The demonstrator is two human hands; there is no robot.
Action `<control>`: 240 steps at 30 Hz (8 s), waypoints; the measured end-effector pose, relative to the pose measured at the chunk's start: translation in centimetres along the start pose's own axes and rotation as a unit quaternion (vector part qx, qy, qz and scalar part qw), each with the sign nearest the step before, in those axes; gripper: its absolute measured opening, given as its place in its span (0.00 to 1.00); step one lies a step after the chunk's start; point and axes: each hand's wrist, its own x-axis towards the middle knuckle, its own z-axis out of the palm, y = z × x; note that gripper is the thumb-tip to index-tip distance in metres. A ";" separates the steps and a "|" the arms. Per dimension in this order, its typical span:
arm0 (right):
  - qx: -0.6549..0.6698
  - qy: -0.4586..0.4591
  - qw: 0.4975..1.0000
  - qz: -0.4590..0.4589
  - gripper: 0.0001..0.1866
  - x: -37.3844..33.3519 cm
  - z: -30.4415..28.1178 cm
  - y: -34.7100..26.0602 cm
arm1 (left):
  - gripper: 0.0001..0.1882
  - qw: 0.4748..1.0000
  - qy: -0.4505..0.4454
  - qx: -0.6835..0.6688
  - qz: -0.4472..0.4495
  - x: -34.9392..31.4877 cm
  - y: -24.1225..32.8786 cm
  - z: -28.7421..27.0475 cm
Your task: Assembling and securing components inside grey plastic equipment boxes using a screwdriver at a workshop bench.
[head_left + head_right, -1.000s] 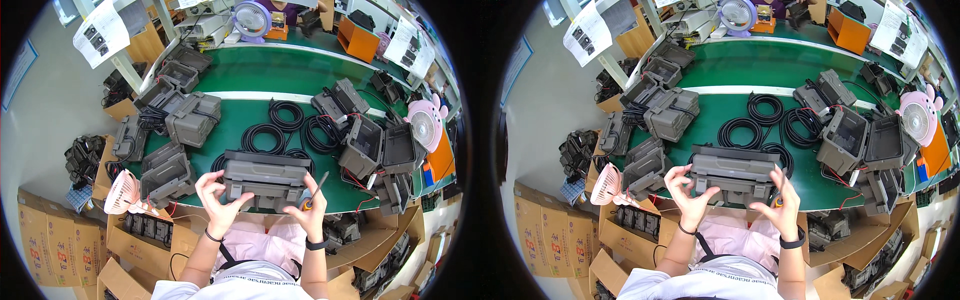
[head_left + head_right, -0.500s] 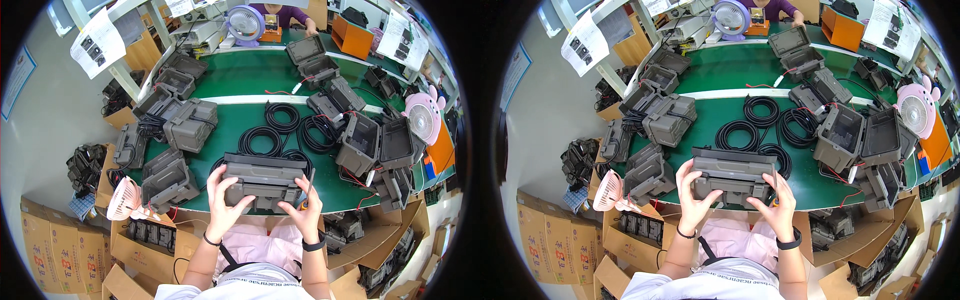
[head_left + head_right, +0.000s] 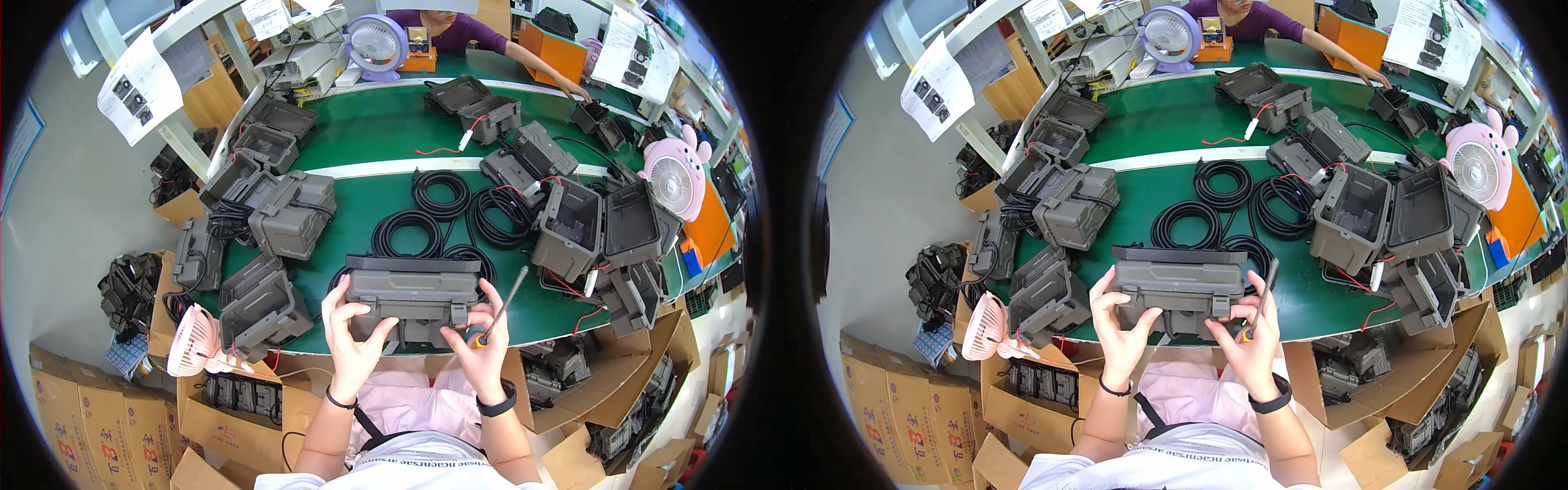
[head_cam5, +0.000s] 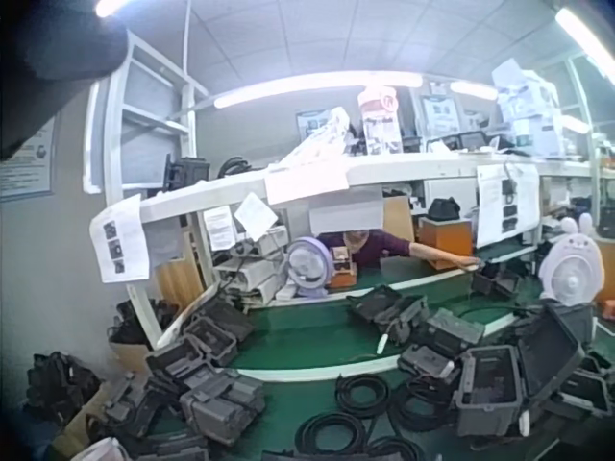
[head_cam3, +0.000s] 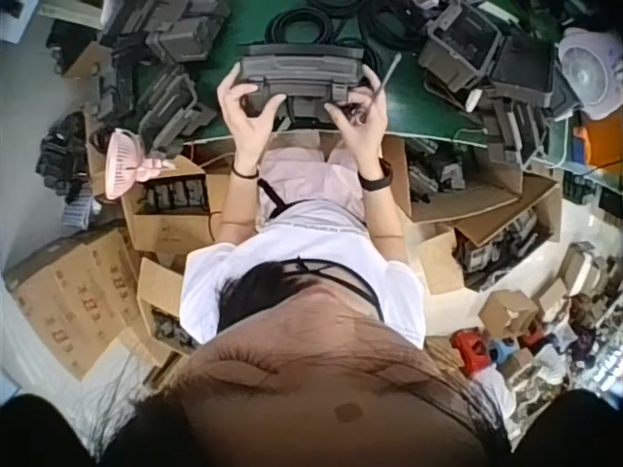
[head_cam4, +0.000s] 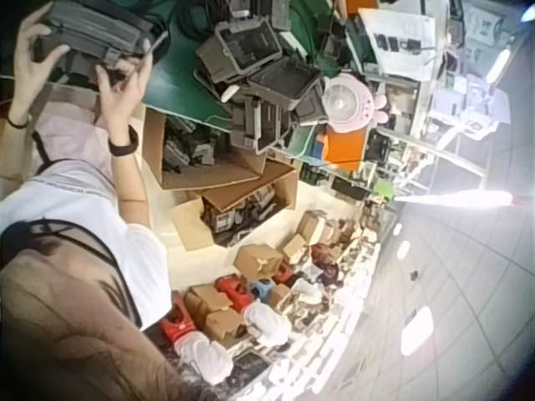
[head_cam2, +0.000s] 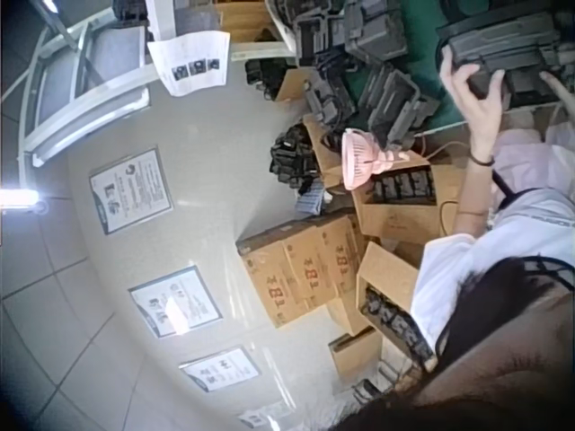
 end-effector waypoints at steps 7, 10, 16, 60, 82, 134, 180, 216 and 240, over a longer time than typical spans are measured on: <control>0.108 0.007 0.994 0.022 0.12 1.6 0.1 -0.3 | 0.26 1.000 0.006 -0.006 -0.004 0.2 0.2 0.1; 0.132 -0.045 0.990 -0.005 0.10 1.9 -0.5 0.7 | 0.27 1.000 0.003 0.019 -0.007 0.2 0.2 0.0; 0.163 -0.012 0.985 0.057 0.31 2.5 0.4 1.5 | 0.13 0.994 -0.006 -0.112 -0.009 0.6 -0.2 0.0; -0.273 -0.157 0.945 -0.088 0.12 -0.3 -2.2 -3.0 | 0.20 0.892 -0.269 0.355 0.073 10.0 2.5 -0.3; -0.038 -0.272 0.959 0.067 0.15 -1.8 -2.1 -0.7 | 0.22 0.909 -0.212 0.342 0.111 8.2 2.8 -0.2; -0.248 -0.178 0.946 -0.112 0.20 -4.0 -1.1 -1.7 | 0.18 0.942 -0.099 0.316 0.049 5.7 2.6 -0.6; 0.254 -0.070 0.952 0.157 0.22 8.5 -3.1 -1.7 | 0.24 0.859 -0.037 0.441 0.257 6.6 2.6 0.4; 0.215 -0.102 0.951 0.198 0.12 -1.0 -7.1 1.8 | 0.17 0.935 -0.354 0.007 0.003 0.2 7.0 5.3; 0.254 -0.366 0.894 0.042 0.13 2.9 -7.5 0.5 | 0.08 0.823 -0.531 -0.195 -0.046 1.3 3.5 4.8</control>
